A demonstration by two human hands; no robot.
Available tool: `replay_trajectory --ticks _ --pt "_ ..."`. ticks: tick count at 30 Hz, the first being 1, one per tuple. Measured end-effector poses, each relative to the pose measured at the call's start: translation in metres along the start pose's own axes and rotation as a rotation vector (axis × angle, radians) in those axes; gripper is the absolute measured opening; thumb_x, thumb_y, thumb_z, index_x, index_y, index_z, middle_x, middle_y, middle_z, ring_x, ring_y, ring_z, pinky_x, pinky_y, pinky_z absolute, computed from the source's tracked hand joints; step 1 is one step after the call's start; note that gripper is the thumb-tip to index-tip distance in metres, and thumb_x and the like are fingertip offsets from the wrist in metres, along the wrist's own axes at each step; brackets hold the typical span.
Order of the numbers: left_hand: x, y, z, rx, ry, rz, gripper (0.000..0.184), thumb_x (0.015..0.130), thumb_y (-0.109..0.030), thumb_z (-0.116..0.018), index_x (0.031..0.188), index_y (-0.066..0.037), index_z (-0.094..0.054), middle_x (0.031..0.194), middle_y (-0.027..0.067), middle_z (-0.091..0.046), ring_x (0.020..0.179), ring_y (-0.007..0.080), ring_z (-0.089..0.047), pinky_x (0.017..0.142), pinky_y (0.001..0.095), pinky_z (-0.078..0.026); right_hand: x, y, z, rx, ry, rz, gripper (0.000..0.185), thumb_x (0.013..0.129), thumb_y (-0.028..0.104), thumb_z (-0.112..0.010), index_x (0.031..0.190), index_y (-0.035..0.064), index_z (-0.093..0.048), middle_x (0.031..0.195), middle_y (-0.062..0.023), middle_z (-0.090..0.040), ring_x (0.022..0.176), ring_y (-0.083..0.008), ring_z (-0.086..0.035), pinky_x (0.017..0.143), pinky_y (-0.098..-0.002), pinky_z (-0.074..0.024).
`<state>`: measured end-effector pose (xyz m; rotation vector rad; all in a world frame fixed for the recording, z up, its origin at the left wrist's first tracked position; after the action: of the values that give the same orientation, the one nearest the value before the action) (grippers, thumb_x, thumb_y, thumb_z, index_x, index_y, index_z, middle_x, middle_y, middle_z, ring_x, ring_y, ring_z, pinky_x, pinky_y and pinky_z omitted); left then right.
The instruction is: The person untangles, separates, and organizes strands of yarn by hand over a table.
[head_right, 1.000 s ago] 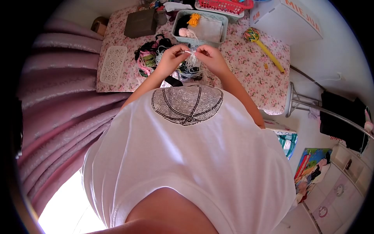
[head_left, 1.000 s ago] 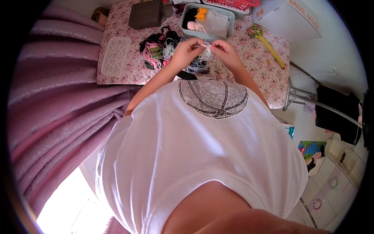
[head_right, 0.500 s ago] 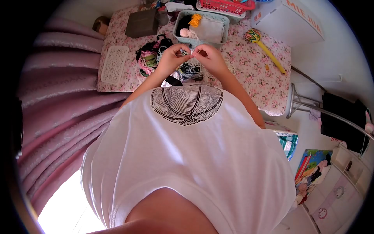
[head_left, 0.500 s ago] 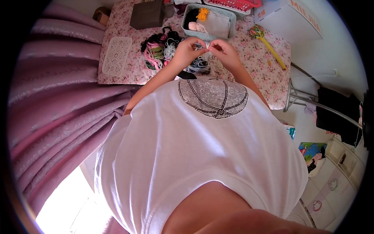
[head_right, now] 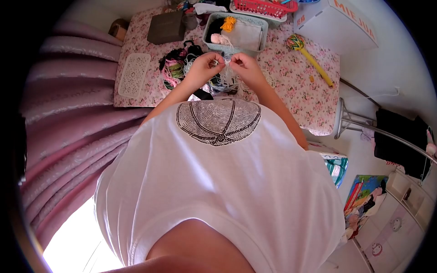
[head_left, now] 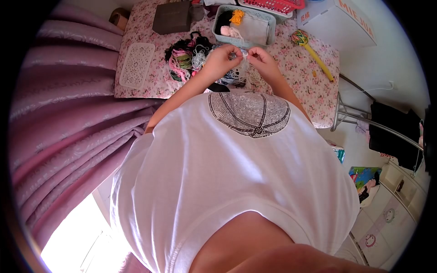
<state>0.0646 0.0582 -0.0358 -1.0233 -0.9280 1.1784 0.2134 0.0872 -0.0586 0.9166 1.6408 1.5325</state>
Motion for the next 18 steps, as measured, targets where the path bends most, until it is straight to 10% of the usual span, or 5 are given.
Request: replay_trajectory --ticks 9,18 --pt "-0.007 -0.034 0.005 0.482 -0.075 -0.283 0.012 0.066 -0.012 -0.06 0.074 -0.005 -0.054 0.075 0.0082 -0.055 0.067 0.0266 -0.055 0.056 0.0328 -0.043 -0.006 0.043 -0.011 -0.687 -0.012 0.314 0.015 0.074 0.012 -0.059 0.084 0.0021 -0.057 0.075 -0.0084 -0.055 0.064 -0.02 -0.054 0.058 -0.0261 -0.0426" --pt "-0.008 -0.037 0.007 0.55 -0.065 -0.387 0.012 0.067 -0.013 -0.06 0.074 -0.005 -0.054 0.075 0.008 -0.056 0.069 0.0268 -0.055 0.057 0.0326 -0.043 -0.002 0.002 0.0 -0.018 0.042 -0.134 0.018 0.08 0.015 -0.055 0.087 -0.0008 -0.058 0.077 0.0013 -0.055 0.069 -0.0046 -0.048 0.061 -0.0201 -0.0395"
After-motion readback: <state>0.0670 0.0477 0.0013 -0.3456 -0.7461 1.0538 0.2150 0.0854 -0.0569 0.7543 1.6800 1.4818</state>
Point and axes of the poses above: each hand's wrist, its own x-axis towards the middle knuckle, its own z-axis out of the back of the hand, y = z × x, the point moved 4 cm from there along x, towards the middle knuckle
